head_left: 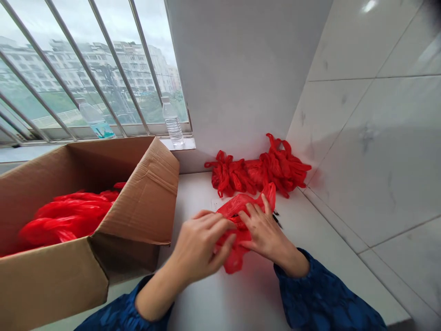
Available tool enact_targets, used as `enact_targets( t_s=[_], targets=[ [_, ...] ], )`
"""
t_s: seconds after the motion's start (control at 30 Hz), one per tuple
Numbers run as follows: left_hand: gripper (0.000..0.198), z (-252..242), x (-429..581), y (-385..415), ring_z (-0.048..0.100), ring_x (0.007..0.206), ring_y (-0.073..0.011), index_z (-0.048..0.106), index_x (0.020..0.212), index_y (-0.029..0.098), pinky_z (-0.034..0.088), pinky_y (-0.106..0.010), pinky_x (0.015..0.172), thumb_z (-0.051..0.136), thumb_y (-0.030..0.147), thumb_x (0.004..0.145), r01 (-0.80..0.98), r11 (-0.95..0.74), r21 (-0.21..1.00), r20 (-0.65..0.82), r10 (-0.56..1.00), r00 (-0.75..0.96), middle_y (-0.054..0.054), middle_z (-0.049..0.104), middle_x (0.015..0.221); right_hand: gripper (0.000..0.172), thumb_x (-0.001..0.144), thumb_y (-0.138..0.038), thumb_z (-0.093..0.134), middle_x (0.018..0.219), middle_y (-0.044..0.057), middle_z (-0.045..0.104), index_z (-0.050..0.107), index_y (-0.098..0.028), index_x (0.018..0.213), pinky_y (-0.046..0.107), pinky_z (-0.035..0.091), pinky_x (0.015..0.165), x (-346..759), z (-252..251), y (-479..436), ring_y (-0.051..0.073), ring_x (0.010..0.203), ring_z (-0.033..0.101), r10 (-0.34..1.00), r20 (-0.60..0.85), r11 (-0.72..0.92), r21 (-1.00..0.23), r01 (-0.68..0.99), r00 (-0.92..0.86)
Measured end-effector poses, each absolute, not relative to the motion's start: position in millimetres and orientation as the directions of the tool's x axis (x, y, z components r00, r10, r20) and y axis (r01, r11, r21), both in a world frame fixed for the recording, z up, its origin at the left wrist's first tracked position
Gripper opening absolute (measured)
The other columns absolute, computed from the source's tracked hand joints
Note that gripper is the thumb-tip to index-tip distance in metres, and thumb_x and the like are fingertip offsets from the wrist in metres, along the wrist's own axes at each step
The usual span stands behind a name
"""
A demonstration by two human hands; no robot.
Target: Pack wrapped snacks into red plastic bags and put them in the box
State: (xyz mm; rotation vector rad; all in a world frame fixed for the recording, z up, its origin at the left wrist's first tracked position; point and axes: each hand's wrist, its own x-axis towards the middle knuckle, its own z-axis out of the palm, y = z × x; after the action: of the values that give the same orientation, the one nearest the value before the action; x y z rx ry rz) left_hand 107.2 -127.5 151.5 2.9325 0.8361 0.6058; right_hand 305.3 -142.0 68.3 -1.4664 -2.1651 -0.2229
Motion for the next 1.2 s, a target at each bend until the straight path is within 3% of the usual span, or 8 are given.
enact_targets(
  t_s=[0.13,0.27,0.47,0.57,0.77,0.87,1.0,1.2],
  targets=[
    [0.017,119,132,-124,0.069,0.094,-0.0251,0.069,0.097,0.021,0.038,-0.046,0.109,0.053,0.022,0.09,0.537,-0.844,-0.008,0.167,0.528,0.832,-0.007,0.073,0.095,0.067,0.067,-0.041,0.086,0.123,0.017,0.06,0.06,-0.016,0.123,0.067,0.014,0.119,302,66,-140,0.035,0.119,0.056,0.833,0.488,0.374,-0.151,0.915,-0.26],
    [0.023,85,126,-104,0.071,0.076,-0.0264,0.072,0.098,0.019,0.025,-0.061,0.115,0.049,0.025,0.096,0.699,-0.709,-0.088,0.149,0.685,0.713,-0.006,0.072,0.07,0.086,0.058,-0.045,0.092,0.125,0.02,0.062,0.057,-0.013,0.131,0.07,0.012,0.118,309,58,-138,0.038,0.118,0.056,0.835,0.507,0.299,-0.089,0.95,-0.215],
    [0.036,76,112,-92,0.067,0.058,-0.0224,0.071,0.067,0.022,0.028,-0.058,0.114,0.053,0.033,0.096,0.79,-0.573,-0.217,0.105,0.791,0.603,-0.004,0.066,0.055,0.067,0.071,-0.046,0.086,0.098,0.011,0.072,0.063,-0.015,0.126,0.072,0.009,0.117,310,61,-139,0.033,0.098,0.065,0.839,0.514,0.283,-0.134,0.95,-0.177],
    [0.022,77,111,-88,0.069,0.06,-0.0252,0.075,0.09,0.019,0.025,-0.06,0.114,0.062,0.037,0.09,0.825,-0.519,-0.226,0.126,0.824,0.553,-0.007,0.071,0.066,0.057,0.087,-0.06,0.067,0.076,0.009,0.072,0.067,-0.013,0.12,0.073,0.012,0.116,303,64,-138,0.032,0.087,0.067,0.831,0.541,0.259,-0.176,0.95,-0.126],
    [0.072,79,106,-83,0.071,0.085,-0.0344,0.059,0.133,0.013,0.012,-0.067,0.116,0.081,0.043,0.072,0.831,-0.52,-0.197,0.14,0.824,0.548,-0.02,0.072,0.11,0.062,0.085,-0.034,0.072,0.07,0.007,0.07,0.054,-0.006,0.138,0.065,0.019,0.119,301,50,-138,0.032,0.084,0.068,0.84,0.539,0.176,-0.164,0.971,-0.061],
    [0.063,80,111,-81,0.069,0.096,-0.0346,0.062,0.128,0.02,0.007,-0.067,0.118,0.083,0.034,0.07,0.803,-0.574,-0.163,0.134,0.793,0.594,-0.016,0.071,0.115,0.074,0.083,-0.013,0.063,0.081,0.006,0.07,0.037,-0.016,0.153,0.069,0.019,0.117,303,43,-138,0.03,0.083,0.067,0.82,0.569,0.161,-0.123,0.979,-0.064],
    [0.012,75,126,-70,0.069,0.095,-0.0314,0.074,0.094,0.021,0.004,-0.066,0.119,0.063,0.022,0.088,0.791,-0.595,-0.143,0.159,0.775,0.612,-0.008,0.074,0.085,0.086,0.083,-0.004,0.054,0.108,0.01,0.066,0.022,-0.024,0.16,0.075,0.012,0.116,303,44,-139,0.029,0.083,0.066,0.794,0.607,0.139,-0.163,0.977,-0.011],
    [0.036,61,139,-53,0.068,0.097,-0.0305,0.066,0.122,0.021,0.005,-0.072,0.116,0.053,0.011,0.09,0.816,-0.567,-0.115,0.254,0.777,0.576,-0.013,0.071,0.114,0.093,0.082,0.0,0.051,0.114,0.011,0.064,0.01,-0.027,0.162,0.075,0.013,0.116,302,46,-142,0.03,0.088,0.066,0.806,0.592,0.151,-0.167,0.974,-0.023]
  ],
)
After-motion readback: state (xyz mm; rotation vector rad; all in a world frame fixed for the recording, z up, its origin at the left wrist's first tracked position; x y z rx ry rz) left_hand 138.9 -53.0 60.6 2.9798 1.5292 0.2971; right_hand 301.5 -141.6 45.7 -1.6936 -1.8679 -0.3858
